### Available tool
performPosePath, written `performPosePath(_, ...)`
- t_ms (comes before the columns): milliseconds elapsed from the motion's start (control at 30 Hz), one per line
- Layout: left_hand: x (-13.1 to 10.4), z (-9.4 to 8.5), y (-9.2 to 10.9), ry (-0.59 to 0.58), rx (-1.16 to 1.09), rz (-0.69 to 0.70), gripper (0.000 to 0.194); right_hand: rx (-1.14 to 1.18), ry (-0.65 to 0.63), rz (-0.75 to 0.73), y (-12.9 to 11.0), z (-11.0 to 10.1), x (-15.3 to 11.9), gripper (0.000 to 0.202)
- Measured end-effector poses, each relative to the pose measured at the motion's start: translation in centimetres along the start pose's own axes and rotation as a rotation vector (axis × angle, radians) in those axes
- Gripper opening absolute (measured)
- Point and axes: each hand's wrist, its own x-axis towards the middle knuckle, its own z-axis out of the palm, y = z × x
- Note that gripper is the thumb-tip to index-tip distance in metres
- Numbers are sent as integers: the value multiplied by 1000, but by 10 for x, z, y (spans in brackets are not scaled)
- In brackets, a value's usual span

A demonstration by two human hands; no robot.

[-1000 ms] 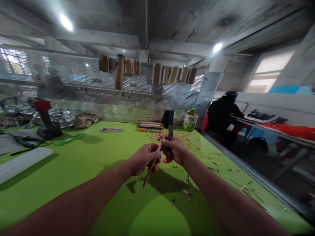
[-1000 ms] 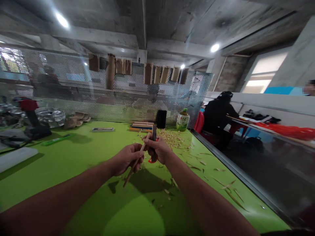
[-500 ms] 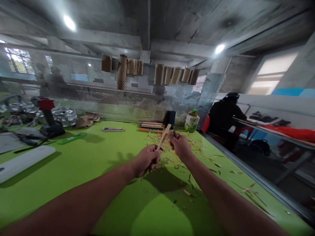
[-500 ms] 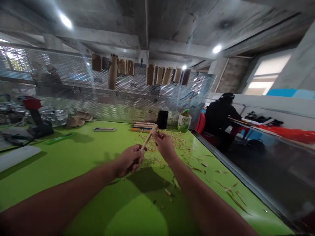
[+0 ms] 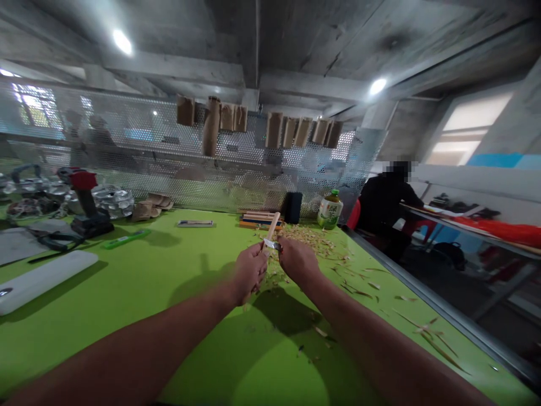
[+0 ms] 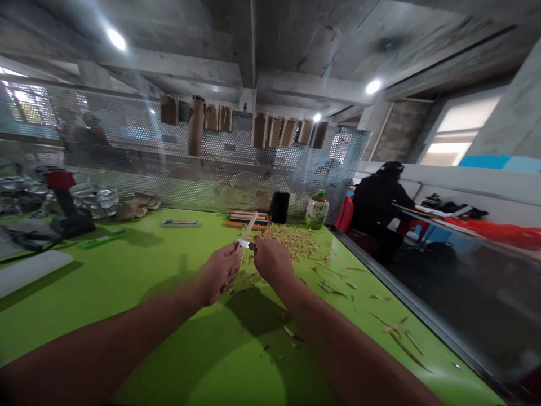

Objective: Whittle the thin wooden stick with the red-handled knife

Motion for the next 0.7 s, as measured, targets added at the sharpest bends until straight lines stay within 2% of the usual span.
performPosePath(67, -2, 3, 3, 20, 15, -14, 34, -2, 10, 16, 2, 0, 2, 26)
performPosePath(267, -4, 3, 2, -25, -47, -68, 36, 31, 32, 78, 8, 5, 8, 30)
performPosePath(367, -8, 7, -4, -52, -49, -87, 37, 80, 38, 214, 29, 9, 19, 31)
performPosePath(467, -13, 13, -7, -128, -26, -100, 41, 158, 27, 390, 64, 13, 29, 31)
performPosePath(567, -15, 15, -7, -210, -32, -58, 48, 178, 30, 504, 94, 15, 35, 34)
performPosePath(633, -11, 12, -7, -172, -32, -9, 48, 211, 87, 519, 100, 16, 35, 35)
performPosePath(700, -5, 6, -9, -101, -11, 26, 46, 272, 144, 470, 92, 16, 32, 36)
